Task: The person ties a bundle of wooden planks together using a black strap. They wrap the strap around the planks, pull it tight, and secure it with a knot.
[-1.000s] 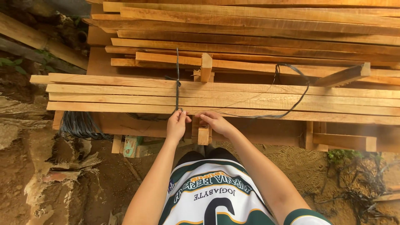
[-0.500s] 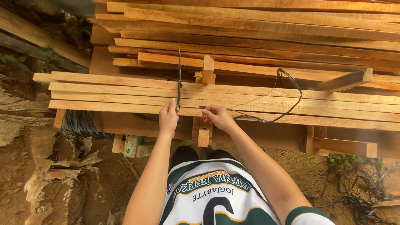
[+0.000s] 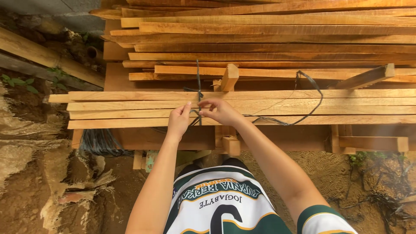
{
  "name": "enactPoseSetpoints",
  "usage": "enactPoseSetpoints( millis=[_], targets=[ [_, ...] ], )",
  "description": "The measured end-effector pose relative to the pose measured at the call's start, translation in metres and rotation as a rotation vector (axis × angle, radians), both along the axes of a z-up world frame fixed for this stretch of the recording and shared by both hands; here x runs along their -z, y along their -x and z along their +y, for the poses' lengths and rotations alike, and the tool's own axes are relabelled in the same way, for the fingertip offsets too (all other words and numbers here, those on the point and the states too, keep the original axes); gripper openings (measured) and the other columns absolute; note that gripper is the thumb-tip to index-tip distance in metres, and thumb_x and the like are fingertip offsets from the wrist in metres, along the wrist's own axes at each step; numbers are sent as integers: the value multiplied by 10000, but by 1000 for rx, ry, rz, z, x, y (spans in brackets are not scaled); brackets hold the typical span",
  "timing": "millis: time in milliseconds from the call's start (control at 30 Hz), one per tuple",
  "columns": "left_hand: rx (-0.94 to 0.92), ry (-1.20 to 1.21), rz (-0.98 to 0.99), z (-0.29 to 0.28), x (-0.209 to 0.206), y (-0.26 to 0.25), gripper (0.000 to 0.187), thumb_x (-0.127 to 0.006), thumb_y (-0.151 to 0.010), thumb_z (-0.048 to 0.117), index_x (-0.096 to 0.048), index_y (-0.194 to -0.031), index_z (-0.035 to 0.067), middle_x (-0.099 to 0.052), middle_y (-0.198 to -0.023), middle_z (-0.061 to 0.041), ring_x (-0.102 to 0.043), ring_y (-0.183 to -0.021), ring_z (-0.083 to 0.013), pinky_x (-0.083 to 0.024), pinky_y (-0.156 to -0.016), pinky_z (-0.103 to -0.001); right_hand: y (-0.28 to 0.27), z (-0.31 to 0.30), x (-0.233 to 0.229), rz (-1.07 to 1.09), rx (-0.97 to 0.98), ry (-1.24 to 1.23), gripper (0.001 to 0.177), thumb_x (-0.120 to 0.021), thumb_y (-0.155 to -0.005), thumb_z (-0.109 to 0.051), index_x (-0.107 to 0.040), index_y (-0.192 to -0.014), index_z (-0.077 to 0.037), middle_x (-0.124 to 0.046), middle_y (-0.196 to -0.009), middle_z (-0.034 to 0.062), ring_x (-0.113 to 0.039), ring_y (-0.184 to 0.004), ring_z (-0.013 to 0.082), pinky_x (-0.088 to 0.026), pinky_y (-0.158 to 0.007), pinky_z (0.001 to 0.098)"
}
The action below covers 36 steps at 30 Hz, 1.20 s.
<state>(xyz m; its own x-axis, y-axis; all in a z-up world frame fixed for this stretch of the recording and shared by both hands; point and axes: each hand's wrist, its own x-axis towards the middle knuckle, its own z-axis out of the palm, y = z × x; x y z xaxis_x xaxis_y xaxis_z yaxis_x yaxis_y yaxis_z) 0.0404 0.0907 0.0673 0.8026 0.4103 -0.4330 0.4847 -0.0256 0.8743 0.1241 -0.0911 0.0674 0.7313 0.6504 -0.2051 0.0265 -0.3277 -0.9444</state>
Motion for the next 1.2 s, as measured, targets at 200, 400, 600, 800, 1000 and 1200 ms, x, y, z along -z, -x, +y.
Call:
enactPoseSetpoints(
  millis=[200,400,600,800,1000,1200],
  targets=[
    [21,63,-65,37,-11,-3,393,-638,-1017,396,-687,-705,163,-469,-507,47,-467,-472,-69,-338,-498,-195,-8,55,-39,2,-196,234,237,-688,-900,-264,-788,-1114,-248,-785,-876,-101,-657,-762,98,-515,-738,240],
    [-104,192,-172,83,-16,13,603,-265,-1112,544,-647,-1238,95,-693,-1190,-68,-618,-1116,-209,-363,-960,-334,-7,90,-47,-17,-51,194,157,-689,-936,-282,-789,-1053,-250,-793,-814,-78,-736,-828,71,-554,-774,242],
    [30,212,-207,83,9,47,322,-537,-1014,110,-622,-1309,15,-644,-1212,-109,-564,-1174,-244,-405,-1054,-390,12,116,-66,84,49,-33,136,-624,-1013,-172,-735,-1066,-114,-806,-868,32,-774,-883,112,-550,-853,236],
    [316,172,-184,84,71,46,306,-762,-953,318,-687,-1237,233,-745,-1220,36,-673,-1208,-167,-492,-1044,-435,33,148,-65,119,58,-76,149,-640,-1011,-178,-735,-1091,-96,-804,-907,53,-757,-915,123,-559,-904,279],
    [224,111,-261,89,77,44,203,-774,-944,268,-770,-1142,226,-782,-1058,47,-739,-1031,-201,-592,-894,-409,52,161,-63,149,113,-149,170,-642,-1021,-172,-734,-1123,-73,-789,-976,80,-721,-1009,159,-541,-991,353],
    [150,76,-294,93,22,52,179,-722,-993,311,-798,-1102,191,-791,-930,3,-682,-914,-77,-572,-865,-331,50,143,-32,-99,338,-217,280,-584,-1086,-248,-684,-1294,-91,-749,-1137,113,-698,-1136,233,-539,-1016,439]
  ],
)
